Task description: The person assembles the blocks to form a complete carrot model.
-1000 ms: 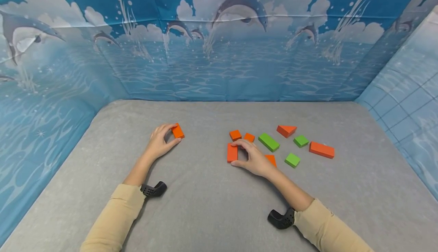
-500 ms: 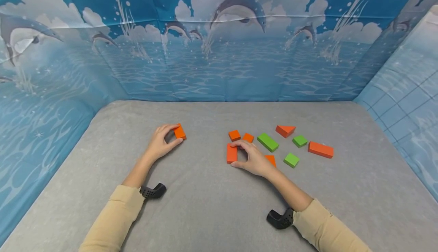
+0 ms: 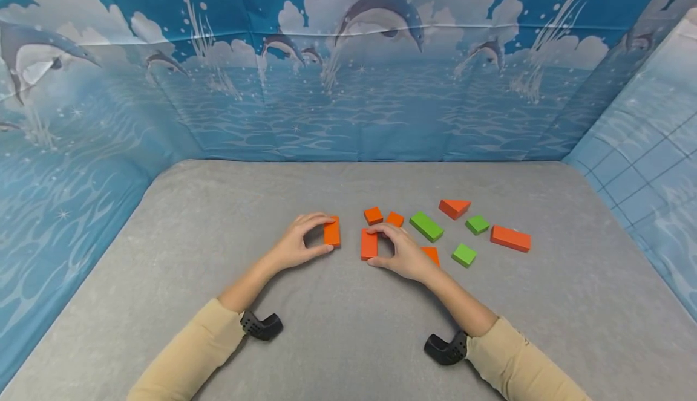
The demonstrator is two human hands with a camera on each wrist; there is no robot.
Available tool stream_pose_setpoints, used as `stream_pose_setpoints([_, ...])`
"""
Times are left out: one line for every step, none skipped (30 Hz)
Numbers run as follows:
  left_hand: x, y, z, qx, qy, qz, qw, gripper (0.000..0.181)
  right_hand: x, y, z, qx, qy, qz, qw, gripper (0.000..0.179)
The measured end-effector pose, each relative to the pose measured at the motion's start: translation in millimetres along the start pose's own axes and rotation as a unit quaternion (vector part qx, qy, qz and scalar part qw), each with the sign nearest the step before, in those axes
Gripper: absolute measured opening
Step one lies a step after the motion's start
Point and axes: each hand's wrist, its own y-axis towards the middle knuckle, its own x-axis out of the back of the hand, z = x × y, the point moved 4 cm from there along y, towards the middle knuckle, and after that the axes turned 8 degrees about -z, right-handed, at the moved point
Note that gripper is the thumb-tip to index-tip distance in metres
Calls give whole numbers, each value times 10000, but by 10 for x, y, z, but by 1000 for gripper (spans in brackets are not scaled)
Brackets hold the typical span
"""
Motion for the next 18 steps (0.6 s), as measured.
stream_pose_setpoints([-37, -1, -28, -47, -16, 86, 10000, 52, 0, 1, 0, 8, -4, 11, 10000, 56])
stream_pose_setpoints([-70, -3, -51, -77, -8, 163, 9998, 52, -2, 2, -1, 8, -3, 25, 10000, 56])
stream_pose_setpoints([-100, -3, -74, -102, -9, 224, 9997, 52, -1, 3, -1, 1, 12, 36, 10000, 56])
stream_pose_setpoints([-125, -2, -95, -116, -16, 278, 9995, 52, -1, 4, -1, -3, 26, 44, 10000, 56])
stream_pose_setpoints([-146, 1, -117, -145, -28, 316, 9994, 51, 0, 5, -3, -7, 45, 53, 10000, 56])
stream_pose_setpoints([-166, 5, -138, -176, -21, 357, 9992, 51, 0, 5, -3, -17, 53, 63, 10000, 55])
stream_pose_setpoints([-185, 10, -157, -212, -6, 391, 9990, 51, -1, 7, -3, -28, 72, 73, 9999, 56])
stream_pose_setpoints([-203, 16, -176, -238, 16, 435, 9988, 51, 0, 6, -1, -34, 83, 77, 9999, 56])
stream_pose_setpoints([-220, 21, -195, -265, 24, 480, 9985, 51, 0, 5, -1, -41, 90, 80, 9999, 56])
stream_pose_setpoints([-239, 28, -212, -295, 37, 521, 9982, 51, 1, 5, 0, -40, 97, 79, 9999, 55])
stream_pose_setpoints([-255, 33, -226, -309, 60, 555, 9980, 51, 1, 4, 2, -29, 110, 76, 9999, 55])
stream_pose_setpoints([-270, 36, -236, -316, 76, 585, 9978, 51, 1, 3, 2, -18, 113, 76, 9999, 55])
stream_pose_setpoints([-284, 39, -242, -325, 100, 601, 9976, 51, 2, 3, 4, 4, 125, 72, 9999, 55])
stream_pose_setpoints([-294, 41, -247, -325, 123, 614, 9975, 52, 2, 2, 5, 15, 134, 68, 9999, 55])
stream_pose_setpoints([-300, 43, -251, -325, 118, 616, 9975, 52, 3, 3, 5, 24, 145, 67, 9999, 55])
stream_pose_setpoints([-305, 44, -253, -323, 112, 617, 9975, 51, 4, 4, 6, 26, 156, 65, 9999, 55])
stream_pose_setpoints([-308, 43, -253, -320, 118, 617, 9975, 52, 4, 4, 6, 19, 152, 66, 9999, 55])
stream_pose_setpoints([-312, 43, -252, -329, 129, 615, 9975, 52, 4, 3, 5, 2, 141, 70, 9999, 55])
